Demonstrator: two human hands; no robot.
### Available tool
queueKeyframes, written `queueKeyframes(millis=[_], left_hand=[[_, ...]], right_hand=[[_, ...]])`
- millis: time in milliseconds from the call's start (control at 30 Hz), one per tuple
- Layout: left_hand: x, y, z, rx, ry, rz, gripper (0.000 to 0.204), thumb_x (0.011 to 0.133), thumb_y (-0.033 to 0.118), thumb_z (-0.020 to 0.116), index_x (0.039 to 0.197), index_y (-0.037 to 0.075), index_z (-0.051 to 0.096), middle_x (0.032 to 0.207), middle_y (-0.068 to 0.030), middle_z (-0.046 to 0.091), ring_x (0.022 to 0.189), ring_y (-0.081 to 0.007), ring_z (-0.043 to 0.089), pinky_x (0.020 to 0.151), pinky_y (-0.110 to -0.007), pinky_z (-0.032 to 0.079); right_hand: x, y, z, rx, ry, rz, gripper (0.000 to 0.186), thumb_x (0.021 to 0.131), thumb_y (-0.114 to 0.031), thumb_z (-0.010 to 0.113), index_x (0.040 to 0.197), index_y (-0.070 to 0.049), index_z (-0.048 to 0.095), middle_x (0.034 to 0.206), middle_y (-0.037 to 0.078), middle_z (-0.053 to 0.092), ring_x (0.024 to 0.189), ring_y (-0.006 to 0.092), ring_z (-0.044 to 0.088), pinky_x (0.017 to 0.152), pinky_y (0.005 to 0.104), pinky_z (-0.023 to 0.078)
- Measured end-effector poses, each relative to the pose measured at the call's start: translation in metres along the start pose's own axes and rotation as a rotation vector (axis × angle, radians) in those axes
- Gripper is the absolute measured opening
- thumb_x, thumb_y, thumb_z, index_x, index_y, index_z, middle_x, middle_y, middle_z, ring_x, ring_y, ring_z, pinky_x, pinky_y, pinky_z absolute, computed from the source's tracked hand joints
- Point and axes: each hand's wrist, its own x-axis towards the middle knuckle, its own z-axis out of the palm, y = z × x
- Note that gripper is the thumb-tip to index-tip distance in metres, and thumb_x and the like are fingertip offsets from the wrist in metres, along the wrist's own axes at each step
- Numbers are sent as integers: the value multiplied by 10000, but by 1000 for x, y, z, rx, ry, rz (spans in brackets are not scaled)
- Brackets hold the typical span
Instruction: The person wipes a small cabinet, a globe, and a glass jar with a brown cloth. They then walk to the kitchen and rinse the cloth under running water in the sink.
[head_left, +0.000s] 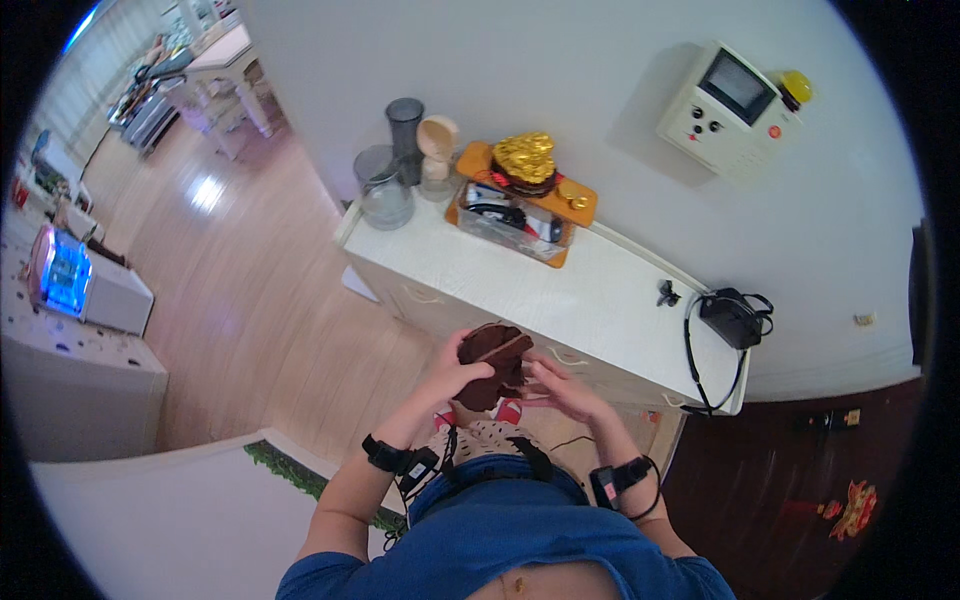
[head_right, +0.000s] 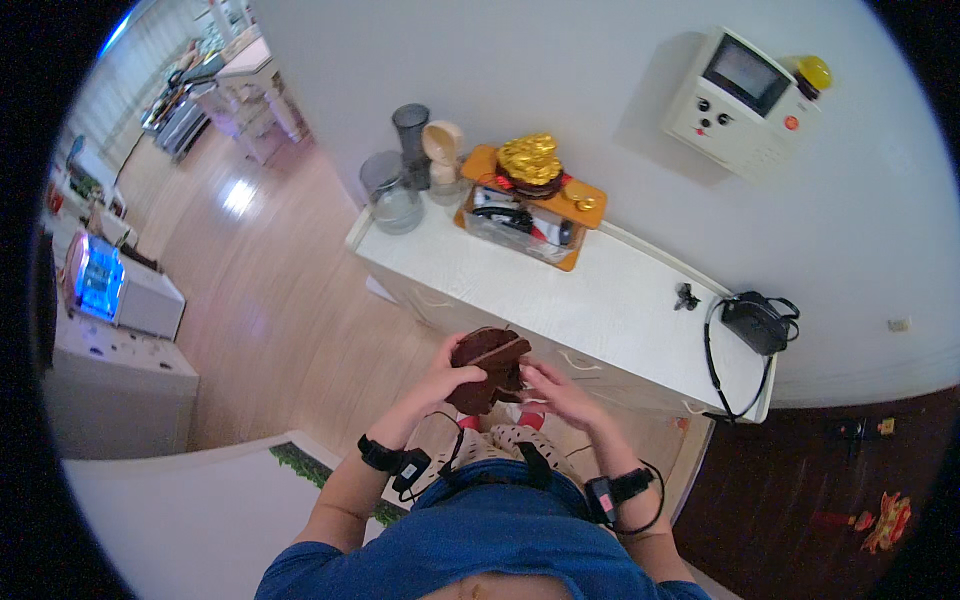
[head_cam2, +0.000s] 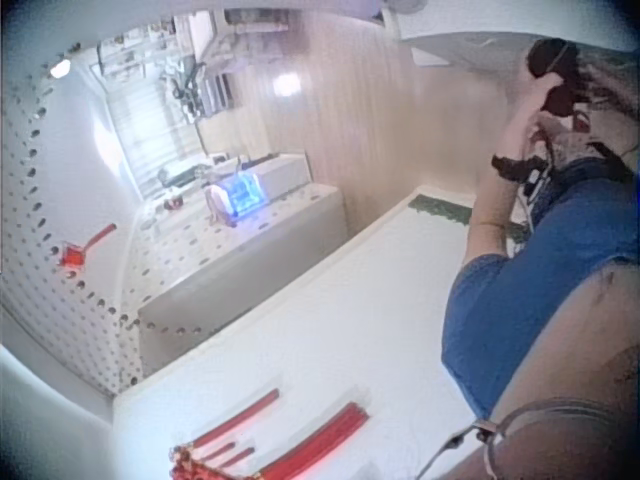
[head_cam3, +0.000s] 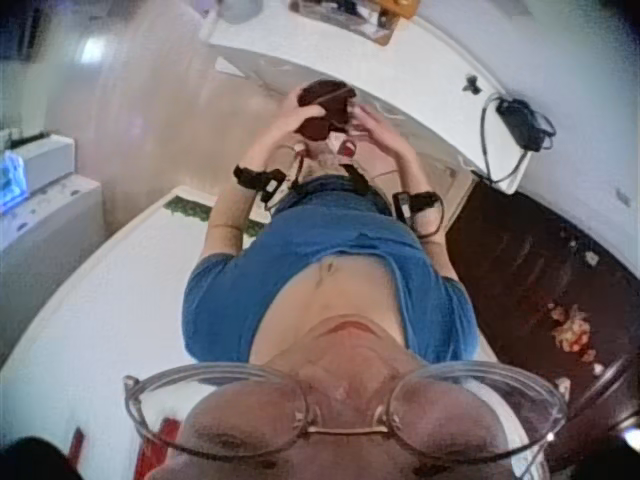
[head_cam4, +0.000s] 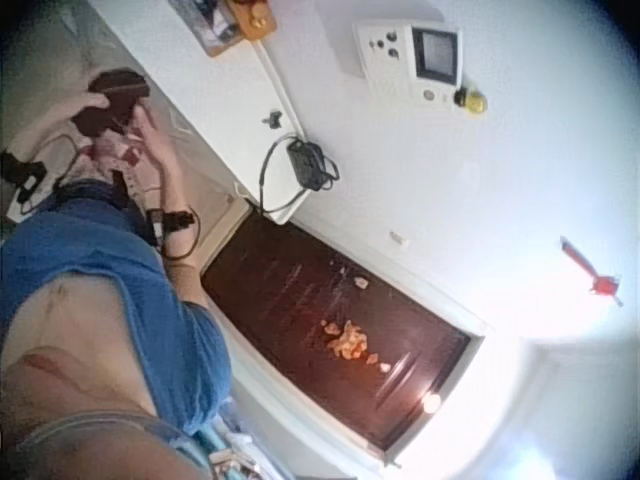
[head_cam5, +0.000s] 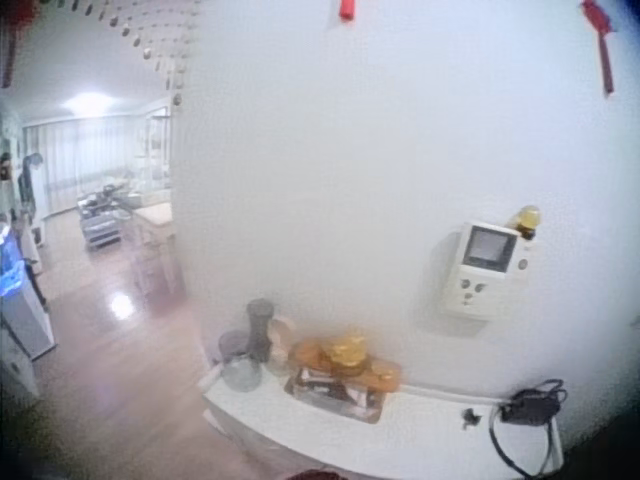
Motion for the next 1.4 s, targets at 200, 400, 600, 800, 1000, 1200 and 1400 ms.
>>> queueKeyframes(millis=[200, 400, 600, 800, 1000, 1200, 1400], left_hand=[[16, 3, 19, -77, 139, -58, 732, 782, 104, 720, 1406, 35, 344, 1321, -163, 517, 1175, -285, 554, 962, -426, 507], [17, 6, 65, -169, 164, 126, 498, 770, 60, 647, 1254, -23, 567, 1179, -178, 642, 1063, -304, 631, 941, -428, 517], [39, -18, 139, -107, 454, 146, 647, 712, 87, 669, 1320, -17, 474, 1228, -189, 583, 1070, -343, 617, 889, -458, 551], [42, -15, 191, -48, 528, 236, 611, 748, 143, 665, 1314, -1, 486, 1201, -192, 600, 1029, -347, 638, 874, -477, 569], [41, -6, 251, -21, 617, 282, 580, 748, 161, 675, 1283, -10, 532, 1204, -179, 611, 1045, -323, 628, 908, -455, 535], [34, -6, 276, 8, 576, 300, 586, 740, 168, 686, 1278, -14, 543, 1214, -165, 611, 1070, -304, 612, 948, -424, 497], [3, -10, 259, -18, 468, 421, 592, 732, 175, 696, 1273, -19, 553, 1224, -150, 610, 1094, -284, 597, 988, -394, 459]], right_hand=[[-132, -8, -166, -189, 748, -155, 515, 966, -391, 588, 1387, -111, 491, 1263, 59, 616, 1146, 198, 575, 953, 365, 457], [-299, -16, -332, -373, 1255, -428, 478, 951, -308, 621, 1349, -62, 524, 1302, 78, 587, 1170, 186, 559, 953, 341, 450], [-429, -54, -518, -716, 1776, -556, 659, 931, -307, 647, 1439, 6, 367, 1445, 226, 431, 1329, 330, 436, 1089, 410, 366], [-509, -132, -676, -1024, 2039, -465, 655, 928, -343, 621, 1419, 19, 382, 1397, 272, 442, 1314, 394, 408, 1105, 467, 315], [-500, -193, -765, -898, 2185, -525, 661, 920, -386, 604, 1391, 33, 408, 1370, 281, 443, 1284, 399, 408, 1104, 477, 281], [-463, -204, -799, -1083, 2549, -808, 613, 915, -374, 613, 1392, -27, 444, 1364, 250, 471, 1243, 370, 448, 1084, 449, 306], [-561, -185, -820, -692, 1688, -924, 404, 1020, -314, 434, 1172, -16, 661, 1050, 113, 701, 971, 223, 635, 881, 362, 470]])
